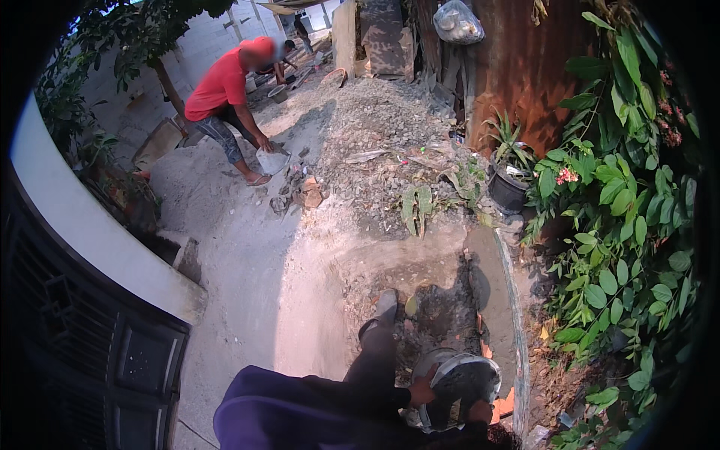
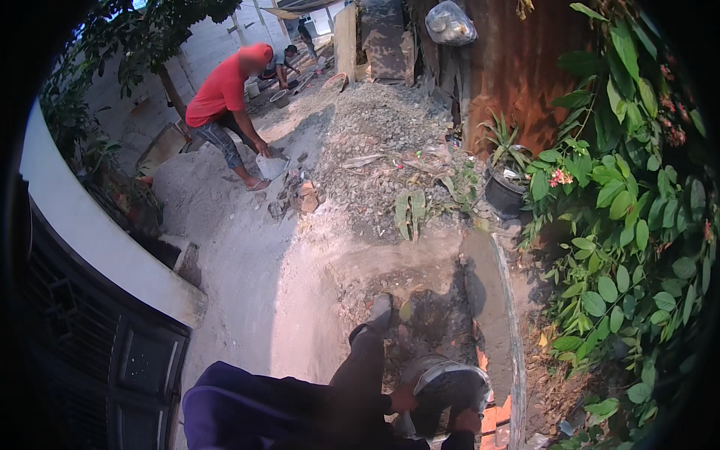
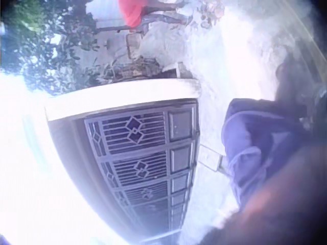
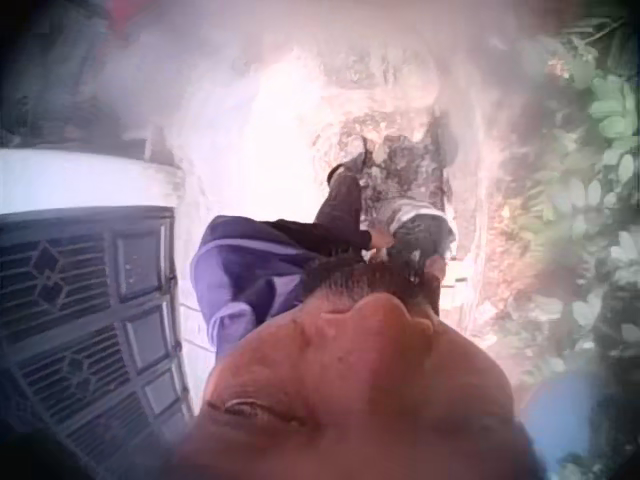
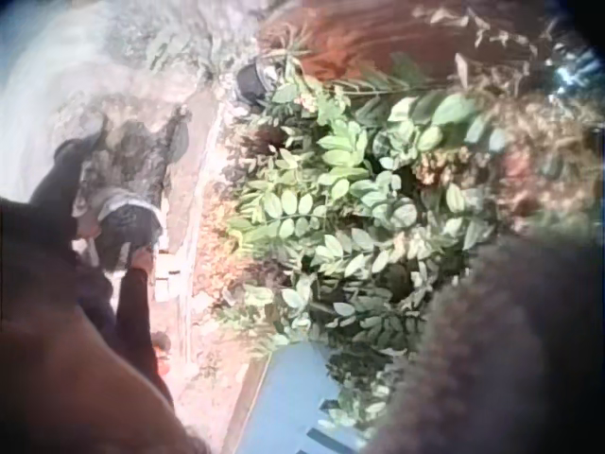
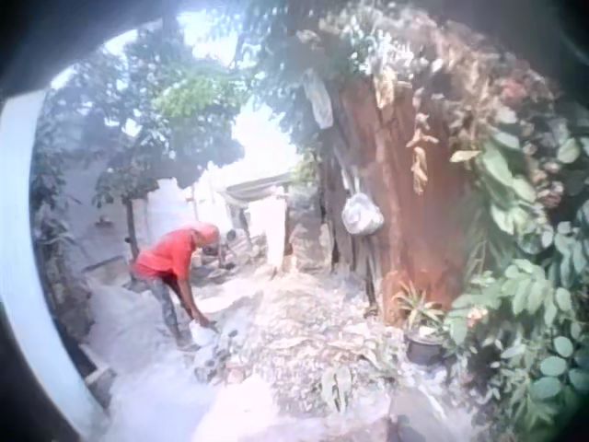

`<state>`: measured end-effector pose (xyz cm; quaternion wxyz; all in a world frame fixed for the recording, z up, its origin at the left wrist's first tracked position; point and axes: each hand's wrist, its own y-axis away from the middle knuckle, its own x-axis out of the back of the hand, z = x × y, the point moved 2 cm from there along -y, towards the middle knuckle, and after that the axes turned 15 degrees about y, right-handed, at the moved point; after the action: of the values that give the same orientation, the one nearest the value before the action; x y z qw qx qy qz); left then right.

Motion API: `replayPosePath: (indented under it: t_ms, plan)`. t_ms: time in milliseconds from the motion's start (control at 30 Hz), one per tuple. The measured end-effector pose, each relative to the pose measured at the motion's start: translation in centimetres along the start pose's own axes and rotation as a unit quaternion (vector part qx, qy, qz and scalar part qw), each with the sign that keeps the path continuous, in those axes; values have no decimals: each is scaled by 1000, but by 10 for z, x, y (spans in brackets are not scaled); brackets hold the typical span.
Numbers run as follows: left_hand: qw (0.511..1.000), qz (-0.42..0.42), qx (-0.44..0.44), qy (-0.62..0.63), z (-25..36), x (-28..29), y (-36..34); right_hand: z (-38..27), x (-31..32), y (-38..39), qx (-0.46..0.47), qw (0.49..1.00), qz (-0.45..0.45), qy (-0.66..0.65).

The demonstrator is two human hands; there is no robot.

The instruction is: The person picks up a concrete piece by hand, places bricks along a curved border, and uses a trowel to scoop mortar from a bucket and smooth it over the bricks.

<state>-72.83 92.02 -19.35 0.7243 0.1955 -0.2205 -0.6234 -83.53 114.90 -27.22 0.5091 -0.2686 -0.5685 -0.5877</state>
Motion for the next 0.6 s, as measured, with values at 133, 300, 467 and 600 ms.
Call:
replayPosePath:
  t_ms: [133, 300, 467, 600]
  plan:
    - [990, -25, 27, 140, 58, -9, 46, 13, 108, 60, 132, 975, -48, -172]
    - [945, -48, -5, 324, 114, -3, 58, 26, 155, 89, 190, 971, 90, -112]
    - [961, -18, -11, 276, 140, 10, 63, 51, 302, 74, -14, 948, 317, 21]
    - [958, -45, -8, 282, 161, -4, 60, 3, 276, 111, 162, 942, 291, 32]
